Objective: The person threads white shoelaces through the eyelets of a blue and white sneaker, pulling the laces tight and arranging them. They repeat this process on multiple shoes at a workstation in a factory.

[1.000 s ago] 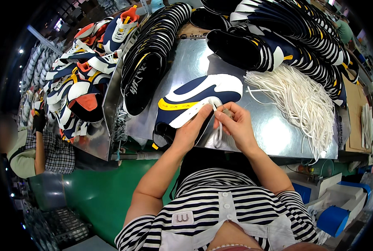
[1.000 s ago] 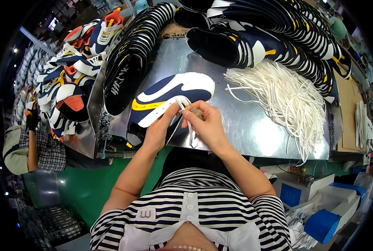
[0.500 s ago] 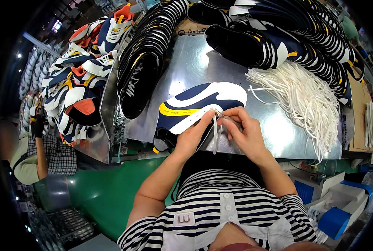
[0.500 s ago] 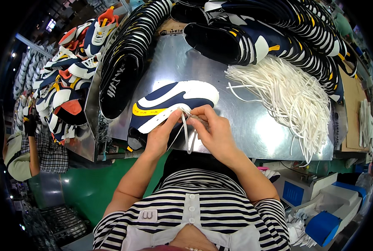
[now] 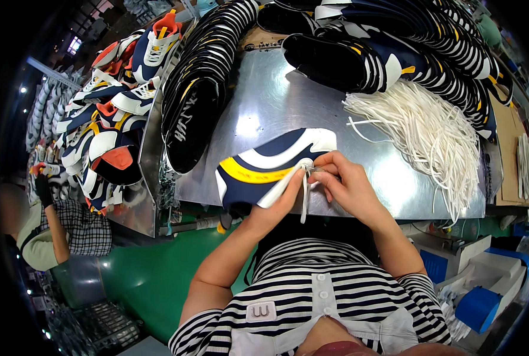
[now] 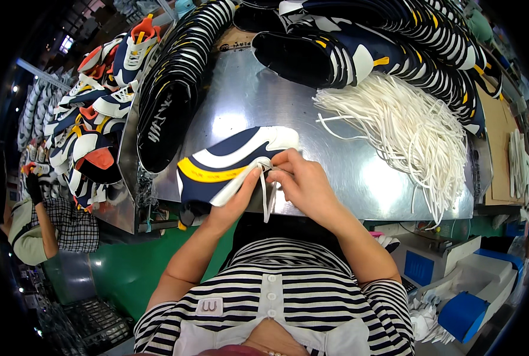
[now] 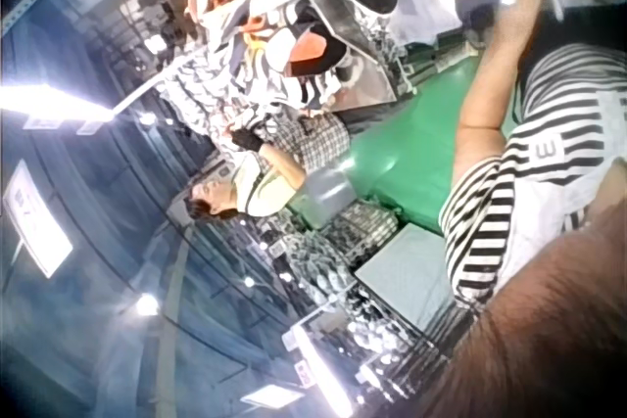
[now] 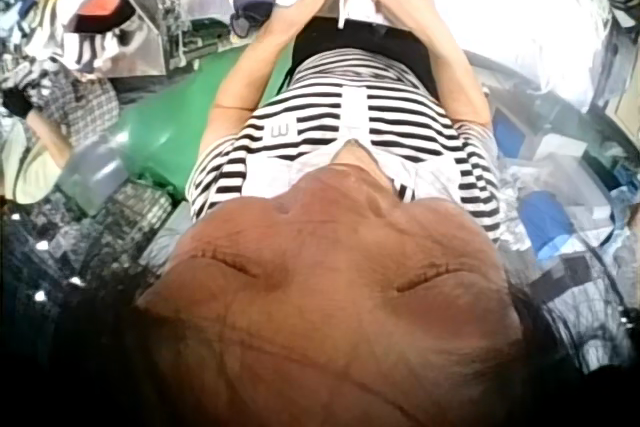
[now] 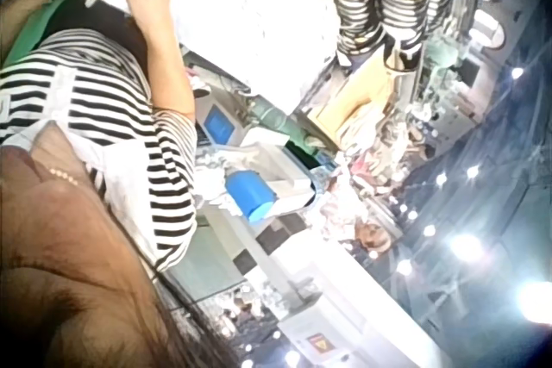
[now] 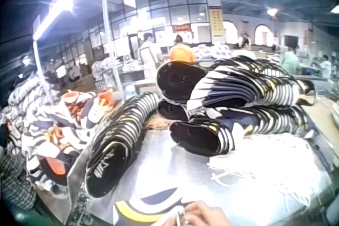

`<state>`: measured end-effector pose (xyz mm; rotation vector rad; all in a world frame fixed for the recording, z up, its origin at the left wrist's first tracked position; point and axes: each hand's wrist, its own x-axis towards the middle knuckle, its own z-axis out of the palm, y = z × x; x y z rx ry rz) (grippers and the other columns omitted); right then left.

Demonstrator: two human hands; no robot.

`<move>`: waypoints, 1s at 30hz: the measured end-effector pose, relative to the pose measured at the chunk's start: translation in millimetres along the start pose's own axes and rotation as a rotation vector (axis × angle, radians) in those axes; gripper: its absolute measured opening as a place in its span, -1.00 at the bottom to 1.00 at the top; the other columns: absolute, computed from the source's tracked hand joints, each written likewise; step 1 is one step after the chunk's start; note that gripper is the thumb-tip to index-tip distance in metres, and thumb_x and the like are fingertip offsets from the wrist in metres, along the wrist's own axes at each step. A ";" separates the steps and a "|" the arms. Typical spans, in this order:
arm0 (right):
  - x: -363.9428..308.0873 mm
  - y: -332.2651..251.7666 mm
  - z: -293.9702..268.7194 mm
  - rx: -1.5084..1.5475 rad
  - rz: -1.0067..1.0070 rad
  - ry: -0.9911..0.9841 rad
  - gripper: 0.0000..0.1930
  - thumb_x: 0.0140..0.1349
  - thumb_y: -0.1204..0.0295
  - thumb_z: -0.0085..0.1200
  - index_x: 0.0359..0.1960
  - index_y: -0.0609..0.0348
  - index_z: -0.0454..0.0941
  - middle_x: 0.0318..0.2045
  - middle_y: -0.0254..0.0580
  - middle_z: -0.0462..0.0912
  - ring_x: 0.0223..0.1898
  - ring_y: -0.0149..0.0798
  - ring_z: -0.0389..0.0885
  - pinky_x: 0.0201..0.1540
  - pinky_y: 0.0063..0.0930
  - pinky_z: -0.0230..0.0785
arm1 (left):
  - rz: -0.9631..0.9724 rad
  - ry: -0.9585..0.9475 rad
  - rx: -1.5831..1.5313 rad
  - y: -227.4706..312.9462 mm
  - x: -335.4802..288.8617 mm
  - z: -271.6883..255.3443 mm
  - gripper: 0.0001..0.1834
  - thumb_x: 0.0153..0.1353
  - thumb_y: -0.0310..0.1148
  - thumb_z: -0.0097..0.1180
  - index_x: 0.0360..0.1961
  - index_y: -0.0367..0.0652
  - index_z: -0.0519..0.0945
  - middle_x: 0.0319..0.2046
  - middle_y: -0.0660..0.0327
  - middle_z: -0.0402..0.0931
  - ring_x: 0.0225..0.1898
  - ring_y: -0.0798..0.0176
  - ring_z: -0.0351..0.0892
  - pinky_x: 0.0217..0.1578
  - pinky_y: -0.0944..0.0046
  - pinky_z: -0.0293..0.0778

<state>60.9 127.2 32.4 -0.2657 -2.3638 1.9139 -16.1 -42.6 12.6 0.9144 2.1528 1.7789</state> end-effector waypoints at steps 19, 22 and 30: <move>14.0 11.3 -25.5 0.014 0.046 0.179 -0.52 0.00 0.34 0.41 -0.06 0.32 0.54 -0.32 -0.22 0.64 -0.31 -0.49 0.55 -0.25 -0.60 0.40 | -0.329 -0.047 -0.150 -16.8 33.6 -32.4 -0.44 0.34 0.04 0.10 -0.13 -0.40 0.57 -0.35 0.12 0.66 -0.41 0.29 0.67 -0.37 0.36 0.59; 35.2 32.2 -27.5 0.139 0.099 0.245 -0.54 0.01 0.31 0.40 -0.09 0.28 0.56 -0.36 -0.26 0.63 -0.38 -0.46 0.54 -0.33 -0.60 0.38 | -0.532 -0.261 -0.117 -17.9 43.0 -42.6 -0.48 0.38 -0.04 0.06 -0.04 -0.41 0.56 -0.30 0.13 0.67 -0.25 0.24 0.69 -0.16 0.33 0.54; 12.3 40.0 -17.2 0.258 0.119 0.315 -0.81 0.21 0.32 0.24 -0.32 0.19 0.61 -0.61 -0.51 0.47 -0.57 -0.63 0.35 -0.50 -0.73 0.15 | 0.107 -0.214 0.794 -7.7 13.6 -42.8 -0.82 0.16 -0.25 0.24 -0.30 -0.10 0.64 -0.51 0.14 0.59 -0.51 0.04 0.58 -0.51 0.13 0.42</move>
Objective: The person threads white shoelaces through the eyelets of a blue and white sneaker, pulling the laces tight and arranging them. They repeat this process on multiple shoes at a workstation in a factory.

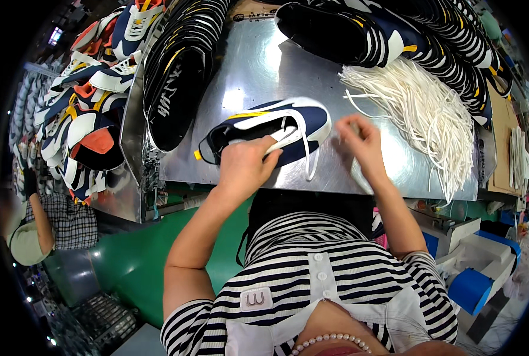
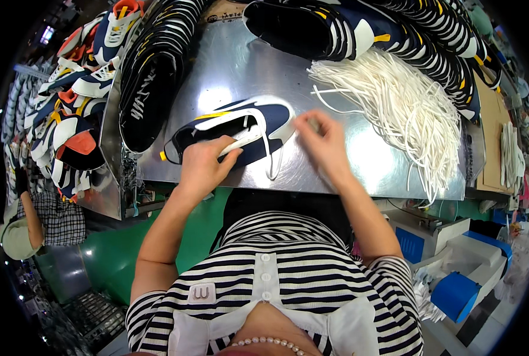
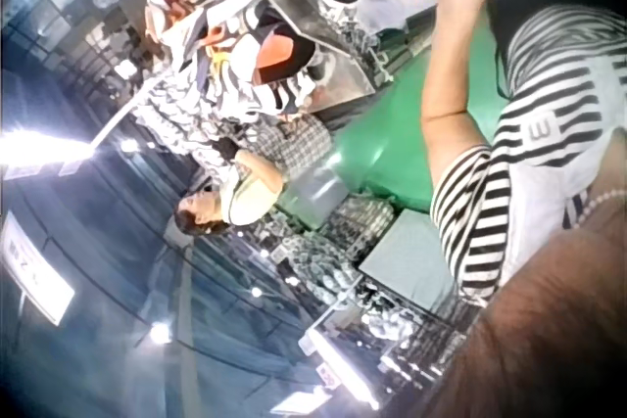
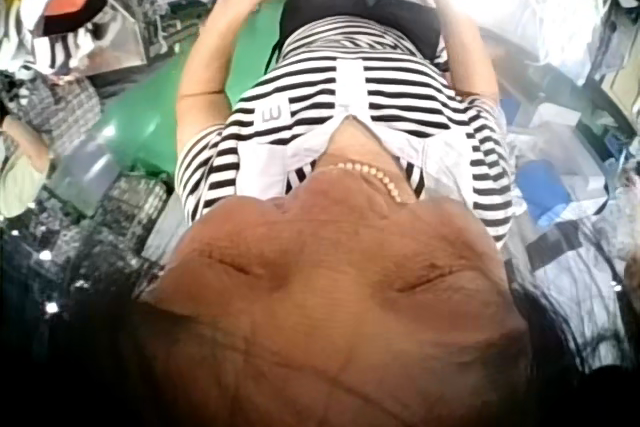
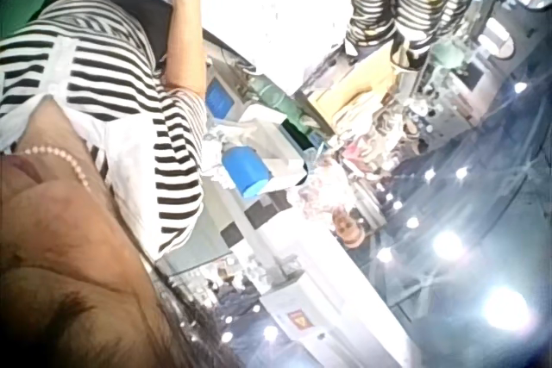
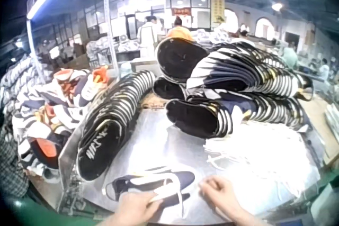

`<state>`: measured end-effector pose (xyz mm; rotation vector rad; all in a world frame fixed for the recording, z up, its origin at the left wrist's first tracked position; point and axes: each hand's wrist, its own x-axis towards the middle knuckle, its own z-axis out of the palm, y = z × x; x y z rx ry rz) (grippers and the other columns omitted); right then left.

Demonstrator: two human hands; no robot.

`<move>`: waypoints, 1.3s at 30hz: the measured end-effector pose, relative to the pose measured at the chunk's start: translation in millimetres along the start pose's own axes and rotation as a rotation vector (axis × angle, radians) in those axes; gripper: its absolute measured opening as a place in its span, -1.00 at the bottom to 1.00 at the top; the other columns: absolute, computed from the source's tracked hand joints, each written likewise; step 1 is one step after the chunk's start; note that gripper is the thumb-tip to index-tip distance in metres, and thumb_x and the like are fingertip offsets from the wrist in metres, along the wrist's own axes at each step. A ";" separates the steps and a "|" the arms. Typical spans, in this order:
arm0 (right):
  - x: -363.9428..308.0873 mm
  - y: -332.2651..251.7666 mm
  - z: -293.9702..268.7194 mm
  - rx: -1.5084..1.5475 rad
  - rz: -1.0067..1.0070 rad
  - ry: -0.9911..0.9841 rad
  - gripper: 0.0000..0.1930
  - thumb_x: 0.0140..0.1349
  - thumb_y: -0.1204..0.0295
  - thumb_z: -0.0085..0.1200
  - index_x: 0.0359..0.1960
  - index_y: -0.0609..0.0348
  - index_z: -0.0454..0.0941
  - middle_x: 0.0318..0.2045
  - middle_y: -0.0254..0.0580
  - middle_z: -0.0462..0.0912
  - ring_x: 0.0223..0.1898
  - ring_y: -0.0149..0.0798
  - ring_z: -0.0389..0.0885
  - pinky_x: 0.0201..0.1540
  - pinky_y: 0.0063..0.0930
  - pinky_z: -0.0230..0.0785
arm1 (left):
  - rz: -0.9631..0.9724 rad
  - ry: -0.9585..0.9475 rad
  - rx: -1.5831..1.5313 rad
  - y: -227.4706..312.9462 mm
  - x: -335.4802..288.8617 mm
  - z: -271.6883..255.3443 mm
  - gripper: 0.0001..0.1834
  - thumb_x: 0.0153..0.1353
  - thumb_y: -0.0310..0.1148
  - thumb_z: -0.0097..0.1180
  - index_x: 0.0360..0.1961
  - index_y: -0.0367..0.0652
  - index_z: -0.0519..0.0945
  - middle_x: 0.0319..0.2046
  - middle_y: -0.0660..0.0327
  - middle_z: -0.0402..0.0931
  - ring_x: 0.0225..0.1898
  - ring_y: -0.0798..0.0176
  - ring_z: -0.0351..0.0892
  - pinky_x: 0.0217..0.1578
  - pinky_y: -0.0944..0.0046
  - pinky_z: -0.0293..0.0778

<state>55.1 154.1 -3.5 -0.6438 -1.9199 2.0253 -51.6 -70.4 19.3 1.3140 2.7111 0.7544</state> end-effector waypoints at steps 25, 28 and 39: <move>-91.5 -15.8 -39.0 -0.177 0.043 -0.079 -0.82 0.30 0.36 0.16 -0.28 0.24 0.63 -0.47 -0.39 0.59 -0.38 -0.54 0.46 -0.28 -0.63 0.31 | 0.072 -0.295 -0.093 18.9 12.0 7.0 -0.74 0.20 -0.18 0.19 -0.15 -0.03 0.67 -0.49 0.08 0.60 -0.39 -0.06 0.60 -0.33 0.06 0.48; -46.1 -18.2 -16.9 -0.087 -0.186 -0.096 -0.85 0.27 0.48 0.17 -0.18 0.27 0.63 -0.36 -0.35 0.67 -0.34 -0.57 0.52 -0.28 -0.69 0.34 | 0.094 -0.288 -0.073 27.1 10.8 2.8 -0.73 0.25 -0.19 0.14 -0.13 -0.09 0.65 -0.44 0.08 0.60 -0.38 -0.06 0.60 -0.33 0.04 0.48; 2.3 5.8 0.5 -0.048 -0.261 -0.086 -0.85 0.22 0.42 0.20 -0.23 0.22 0.61 -0.48 -0.34 0.62 -0.49 -0.53 0.43 -0.40 -0.60 0.30 | 0.077 -0.347 0.065 59.7 42.1 4.6 -0.72 0.26 -0.16 0.16 -0.19 -0.15 0.67 -0.38 0.13 0.63 -0.38 0.03 0.62 -0.33 0.13 0.48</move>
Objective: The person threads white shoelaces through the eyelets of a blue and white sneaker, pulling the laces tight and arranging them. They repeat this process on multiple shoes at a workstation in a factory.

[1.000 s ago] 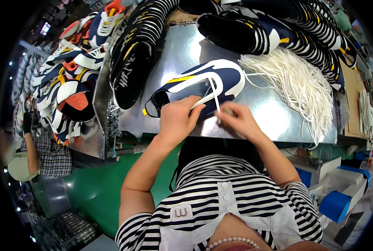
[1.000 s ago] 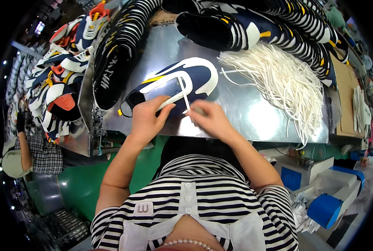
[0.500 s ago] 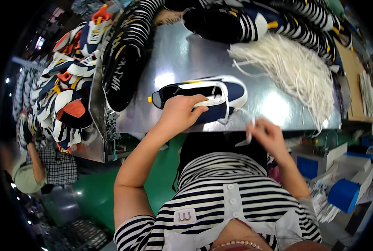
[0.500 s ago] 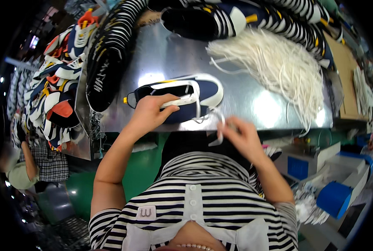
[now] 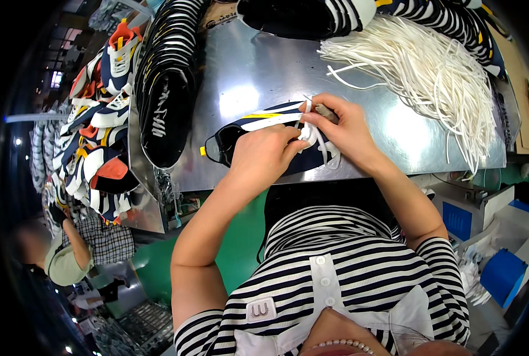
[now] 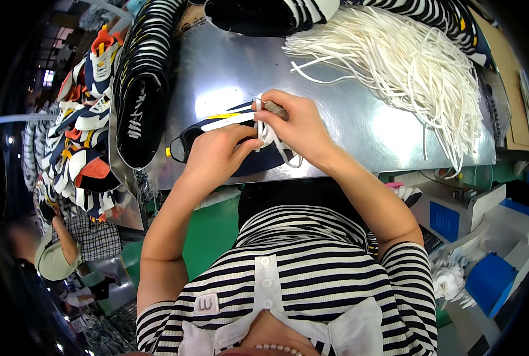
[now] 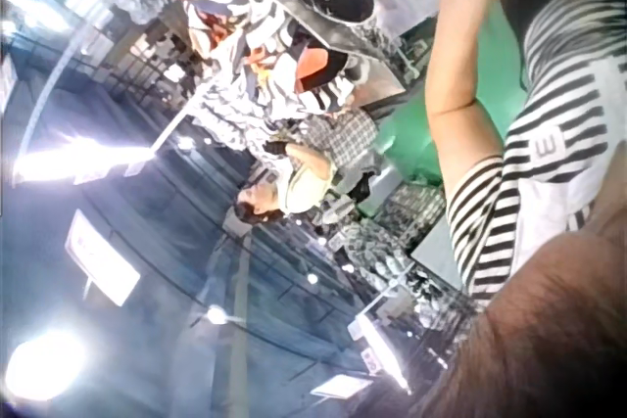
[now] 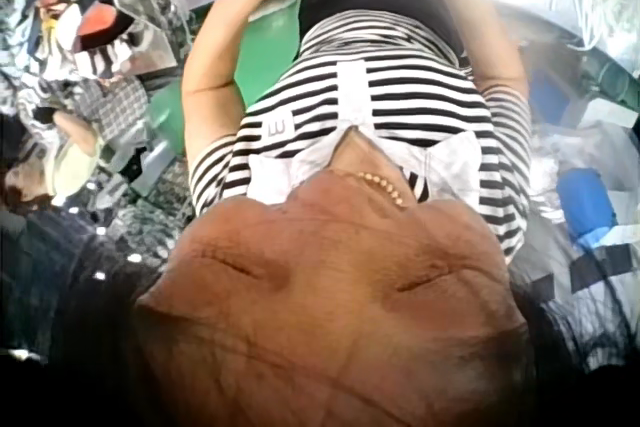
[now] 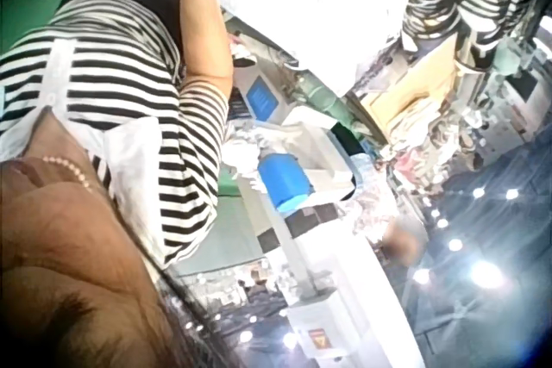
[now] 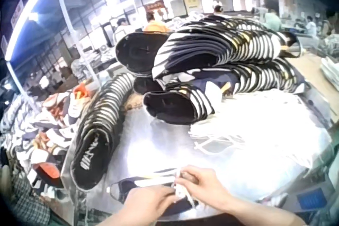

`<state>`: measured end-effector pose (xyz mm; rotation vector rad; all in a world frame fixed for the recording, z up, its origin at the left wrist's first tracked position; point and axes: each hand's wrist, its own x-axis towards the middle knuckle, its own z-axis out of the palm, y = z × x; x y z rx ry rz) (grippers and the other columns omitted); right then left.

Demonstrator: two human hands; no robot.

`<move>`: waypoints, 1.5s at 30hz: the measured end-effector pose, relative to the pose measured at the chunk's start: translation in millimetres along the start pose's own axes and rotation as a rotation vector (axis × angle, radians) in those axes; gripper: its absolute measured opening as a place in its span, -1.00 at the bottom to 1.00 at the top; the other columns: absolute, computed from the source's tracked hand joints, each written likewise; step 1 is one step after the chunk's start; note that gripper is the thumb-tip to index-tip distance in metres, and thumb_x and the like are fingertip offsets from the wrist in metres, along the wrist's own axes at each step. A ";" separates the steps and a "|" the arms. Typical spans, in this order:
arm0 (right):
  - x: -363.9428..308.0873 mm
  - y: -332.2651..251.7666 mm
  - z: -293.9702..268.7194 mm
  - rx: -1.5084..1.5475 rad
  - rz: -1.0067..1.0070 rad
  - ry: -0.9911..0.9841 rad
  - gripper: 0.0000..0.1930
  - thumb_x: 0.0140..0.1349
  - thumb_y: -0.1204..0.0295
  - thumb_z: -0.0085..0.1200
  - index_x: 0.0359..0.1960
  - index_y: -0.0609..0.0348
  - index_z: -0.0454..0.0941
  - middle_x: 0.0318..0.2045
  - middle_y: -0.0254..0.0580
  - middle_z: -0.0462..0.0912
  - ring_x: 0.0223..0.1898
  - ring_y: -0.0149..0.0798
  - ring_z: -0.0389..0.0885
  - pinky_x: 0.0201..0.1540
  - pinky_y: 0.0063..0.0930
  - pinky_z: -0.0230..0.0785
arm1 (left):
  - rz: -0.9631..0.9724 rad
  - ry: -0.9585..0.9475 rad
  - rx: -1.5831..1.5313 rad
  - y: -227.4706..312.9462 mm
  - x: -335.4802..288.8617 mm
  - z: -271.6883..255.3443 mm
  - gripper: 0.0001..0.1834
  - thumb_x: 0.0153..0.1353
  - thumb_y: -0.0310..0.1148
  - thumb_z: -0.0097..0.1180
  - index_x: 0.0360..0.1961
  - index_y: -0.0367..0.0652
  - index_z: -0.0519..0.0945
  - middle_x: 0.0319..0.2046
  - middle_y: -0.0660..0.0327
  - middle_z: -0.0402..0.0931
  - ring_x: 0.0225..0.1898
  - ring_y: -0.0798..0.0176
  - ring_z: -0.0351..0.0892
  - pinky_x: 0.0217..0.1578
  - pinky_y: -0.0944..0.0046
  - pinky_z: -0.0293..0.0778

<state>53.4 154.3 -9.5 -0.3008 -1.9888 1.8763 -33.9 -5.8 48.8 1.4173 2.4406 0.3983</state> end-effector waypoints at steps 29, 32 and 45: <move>-44.8 17.4 21.1 -0.795 -0.061 -0.048 -0.83 0.29 0.41 0.09 -0.26 0.23 0.38 -0.46 0.00 0.62 -0.42 0.15 0.61 -0.42 -0.08 0.40 | 0.194 0.047 -0.281 -7.2 -1.4 26.5 -0.67 0.17 -0.46 0.18 -0.02 -0.22 0.60 -0.26 0.04 0.60 -0.28 -0.04 0.59 -0.24 0.16 0.47; -40.3 15.5 20.0 -0.760 -0.022 -0.082 -0.82 0.25 0.44 0.10 -0.23 0.26 0.39 -0.46 0.08 0.62 -0.41 0.11 0.64 -0.34 -0.08 0.45 | 0.165 0.087 -0.215 -4.5 -9.7 24.2 -0.69 0.16 -0.48 0.18 -0.03 -0.22 0.60 -0.34 0.05 0.57 -0.34 -0.04 0.56 -0.30 0.14 0.46; -11.4 -10.2 -21.7 0.038 0.194 0.040 -0.57 0.09 0.42 0.36 -0.09 0.14 0.39 -0.19 -0.28 0.55 -0.21 -0.49 0.48 -0.20 -0.60 0.36 | 0.173 0.335 -0.083 -24.8 -38.8 20.7 -0.71 0.18 -0.42 0.14 -0.07 -0.26 0.61 -0.30 0.10 0.59 -0.32 0.01 0.61 -0.27 0.18 0.50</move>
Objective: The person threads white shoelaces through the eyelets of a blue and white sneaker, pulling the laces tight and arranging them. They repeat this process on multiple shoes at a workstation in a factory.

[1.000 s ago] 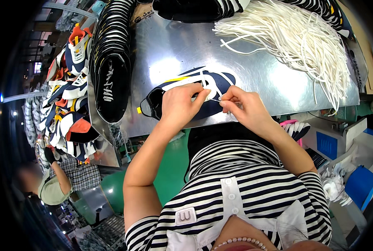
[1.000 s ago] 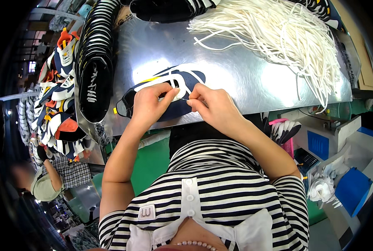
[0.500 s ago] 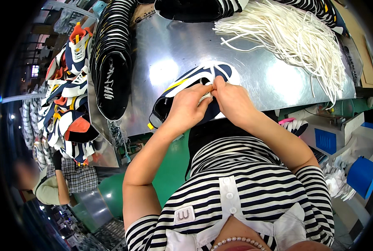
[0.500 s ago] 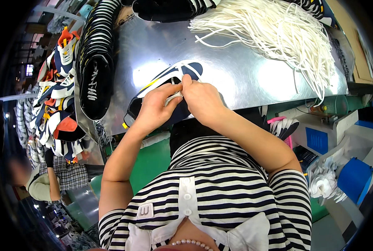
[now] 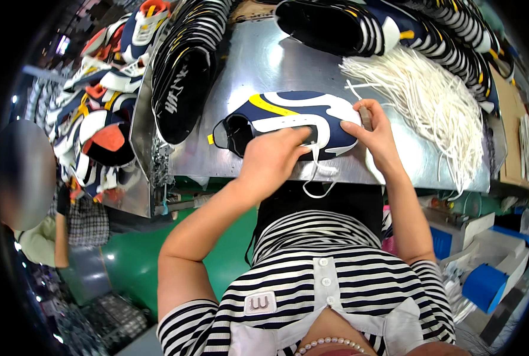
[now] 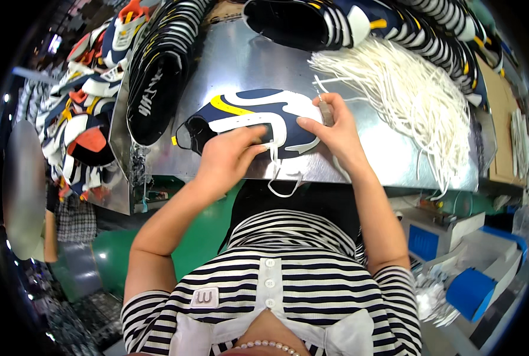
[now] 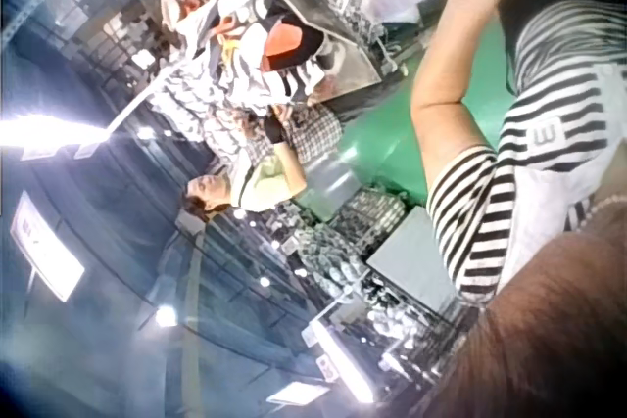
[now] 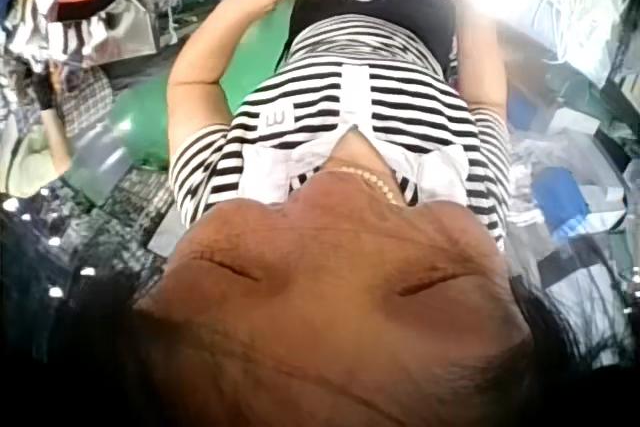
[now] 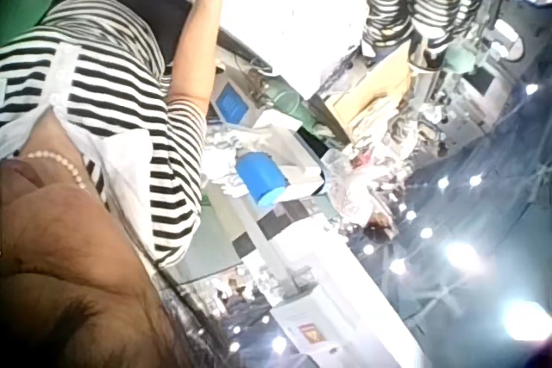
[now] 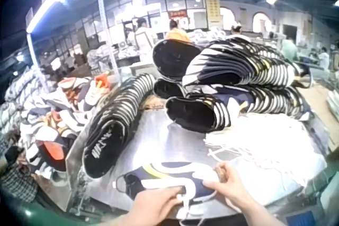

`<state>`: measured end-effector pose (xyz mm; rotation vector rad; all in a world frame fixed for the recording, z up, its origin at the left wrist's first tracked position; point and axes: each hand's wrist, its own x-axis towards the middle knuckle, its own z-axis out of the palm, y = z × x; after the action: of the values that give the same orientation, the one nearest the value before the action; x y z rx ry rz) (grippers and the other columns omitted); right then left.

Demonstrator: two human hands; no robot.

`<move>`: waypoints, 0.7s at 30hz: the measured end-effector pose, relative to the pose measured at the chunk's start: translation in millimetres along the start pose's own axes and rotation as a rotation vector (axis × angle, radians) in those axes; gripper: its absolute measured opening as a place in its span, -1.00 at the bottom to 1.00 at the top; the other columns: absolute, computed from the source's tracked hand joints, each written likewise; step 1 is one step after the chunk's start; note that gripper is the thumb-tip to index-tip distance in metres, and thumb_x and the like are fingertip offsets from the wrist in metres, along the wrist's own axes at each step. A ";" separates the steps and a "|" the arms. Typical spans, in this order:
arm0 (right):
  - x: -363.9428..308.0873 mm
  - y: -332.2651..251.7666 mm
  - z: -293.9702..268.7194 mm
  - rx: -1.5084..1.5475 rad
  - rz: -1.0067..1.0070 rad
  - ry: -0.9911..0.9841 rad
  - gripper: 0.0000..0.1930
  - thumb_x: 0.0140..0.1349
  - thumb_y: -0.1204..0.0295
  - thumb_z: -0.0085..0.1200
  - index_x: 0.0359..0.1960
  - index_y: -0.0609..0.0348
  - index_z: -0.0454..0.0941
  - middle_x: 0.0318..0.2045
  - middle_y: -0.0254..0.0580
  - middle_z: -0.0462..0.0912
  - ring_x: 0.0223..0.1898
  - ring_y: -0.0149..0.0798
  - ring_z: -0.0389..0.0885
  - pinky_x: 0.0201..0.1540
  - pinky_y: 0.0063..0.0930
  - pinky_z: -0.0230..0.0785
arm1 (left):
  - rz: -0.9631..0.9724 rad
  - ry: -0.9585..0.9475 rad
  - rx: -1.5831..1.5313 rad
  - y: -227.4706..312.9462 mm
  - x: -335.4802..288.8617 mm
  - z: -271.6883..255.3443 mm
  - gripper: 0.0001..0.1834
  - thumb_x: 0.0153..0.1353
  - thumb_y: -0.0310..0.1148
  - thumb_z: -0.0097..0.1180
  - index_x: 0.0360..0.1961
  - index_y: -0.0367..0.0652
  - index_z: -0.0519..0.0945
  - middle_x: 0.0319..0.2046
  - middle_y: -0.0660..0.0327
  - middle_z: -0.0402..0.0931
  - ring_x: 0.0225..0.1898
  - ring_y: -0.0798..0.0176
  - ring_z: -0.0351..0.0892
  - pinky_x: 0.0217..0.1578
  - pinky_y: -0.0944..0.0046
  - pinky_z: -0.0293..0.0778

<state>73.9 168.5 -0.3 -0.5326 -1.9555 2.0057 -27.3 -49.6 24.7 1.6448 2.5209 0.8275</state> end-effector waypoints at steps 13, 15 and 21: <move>-6.8 9.5 33.3 0.023 -0.057 0.085 -0.58 0.12 0.52 0.32 -0.03 0.17 0.39 -0.24 -0.32 0.57 -0.24 -0.52 0.49 -0.19 -0.65 0.34 | -0.737 -0.432 -0.876 -21.9 14.9 -8.9 -0.77 0.18 -0.28 0.28 -0.27 -0.24 0.71 -0.35 0.29 0.60 -0.30 0.45 0.48 -0.24 0.41 0.40; -8.1 7.9 33.9 0.046 -0.027 0.101 -0.61 0.13 0.51 0.32 -0.05 0.19 0.41 -0.27 -0.31 0.58 -0.25 -0.50 0.51 -0.19 -0.63 0.36 | -0.703 -0.314 -0.789 -26.9 7.4 4.6 -0.80 0.15 -0.33 0.30 -0.28 -0.25 0.70 -0.41 0.28 0.61 -0.36 0.43 0.51 -0.29 0.41 0.42; -7.9 7.1 20.3 0.057 0.242 0.101 -0.63 0.16 0.45 0.31 -0.05 0.17 0.42 -0.33 -0.35 0.57 -0.34 -0.53 0.49 -0.30 -0.63 0.32 | -0.392 0.127 -0.638 -34.4 3.1 9.3 -0.80 0.12 -0.34 0.22 -0.32 -0.25 0.71 -0.49 0.15 0.67 -0.47 0.26 0.65 -0.34 0.31 0.50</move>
<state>72.0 146.5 -6.7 -0.8758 -1.8433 2.1222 -54.9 -53.6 2.4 0.8944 2.1798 1.4974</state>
